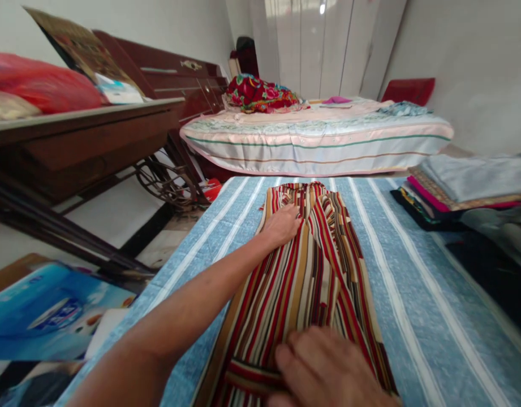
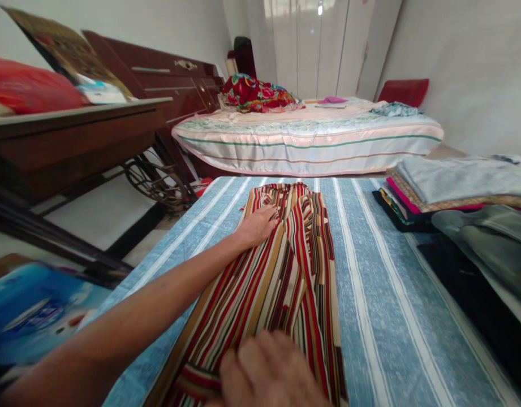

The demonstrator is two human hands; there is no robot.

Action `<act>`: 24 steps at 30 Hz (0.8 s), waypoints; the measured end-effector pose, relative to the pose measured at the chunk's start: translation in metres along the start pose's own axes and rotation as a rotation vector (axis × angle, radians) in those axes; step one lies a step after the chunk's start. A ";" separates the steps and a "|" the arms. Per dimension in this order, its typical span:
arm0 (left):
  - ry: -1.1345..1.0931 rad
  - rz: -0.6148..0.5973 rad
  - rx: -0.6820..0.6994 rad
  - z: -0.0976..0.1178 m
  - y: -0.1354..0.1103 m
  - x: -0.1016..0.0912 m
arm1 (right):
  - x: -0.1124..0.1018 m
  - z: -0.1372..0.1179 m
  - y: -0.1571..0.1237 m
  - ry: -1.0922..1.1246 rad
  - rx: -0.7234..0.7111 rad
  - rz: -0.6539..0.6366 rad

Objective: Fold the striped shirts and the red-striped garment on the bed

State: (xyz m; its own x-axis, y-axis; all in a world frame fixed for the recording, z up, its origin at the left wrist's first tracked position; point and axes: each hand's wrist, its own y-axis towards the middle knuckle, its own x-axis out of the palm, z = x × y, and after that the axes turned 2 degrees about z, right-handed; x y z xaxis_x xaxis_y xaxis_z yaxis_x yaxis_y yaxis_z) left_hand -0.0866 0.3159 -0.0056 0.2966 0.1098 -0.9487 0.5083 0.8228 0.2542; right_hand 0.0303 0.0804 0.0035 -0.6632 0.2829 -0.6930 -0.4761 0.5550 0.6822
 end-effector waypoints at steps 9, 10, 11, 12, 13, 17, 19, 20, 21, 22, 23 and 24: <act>-0.004 -0.045 -0.051 0.003 -0.007 0.014 | -0.013 0.066 -0.006 -0.245 0.258 -0.120; -0.001 -0.038 -0.055 0.003 -0.008 0.015 | -0.010 0.068 -0.009 -0.281 0.264 -0.152; 0.002 -0.033 -0.061 0.003 -0.010 0.016 | -0.007 0.069 -0.012 -0.311 0.269 -0.170; 0.006 -0.030 -0.069 0.003 -0.011 0.016 | -0.004 0.069 -0.014 -0.336 0.271 -0.173; 0.012 -0.031 -0.076 0.002 -0.012 0.017 | -0.002 0.068 -0.016 -0.353 0.270 -0.168; 0.066 -0.037 -0.094 0.000 -0.015 0.016 | 0.006 0.067 -0.019 -0.393 0.259 -0.122; 0.093 -0.030 -0.089 0.000 -0.015 0.016 | 0.010 0.067 -0.019 -0.416 0.254 -0.089; 0.104 -0.025 -0.088 -0.001 -0.015 0.015 | 0.012 0.066 -0.019 -0.426 0.255 -0.072; 0.114 -0.023 -0.087 -0.001 -0.015 0.014 | 0.014 0.065 -0.019 -0.435 0.258 -0.056; 0.124 -0.024 -0.087 -0.001 -0.015 0.013 | 0.015 0.065 -0.019 -0.440 0.265 -0.042; 0.134 -0.027 -0.086 -0.002 -0.014 0.011 | 0.016 0.064 -0.019 -0.440 0.273 -0.031; 0.142 -0.032 -0.083 -0.003 -0.013 0.009 | 0.017 0.063 -0.019 -0.433 0.281 -0.024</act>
State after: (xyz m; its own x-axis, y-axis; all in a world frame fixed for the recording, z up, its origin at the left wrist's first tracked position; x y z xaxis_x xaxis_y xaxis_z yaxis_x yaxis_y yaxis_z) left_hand -0.0930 0.3085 -0.0183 0.1611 0.1561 -0.9745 0.4453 0.8697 0.2129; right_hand 0.0648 0.1240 -0.0362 -0.3256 0.5327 -0.7811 -0.2752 0.7370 0.6173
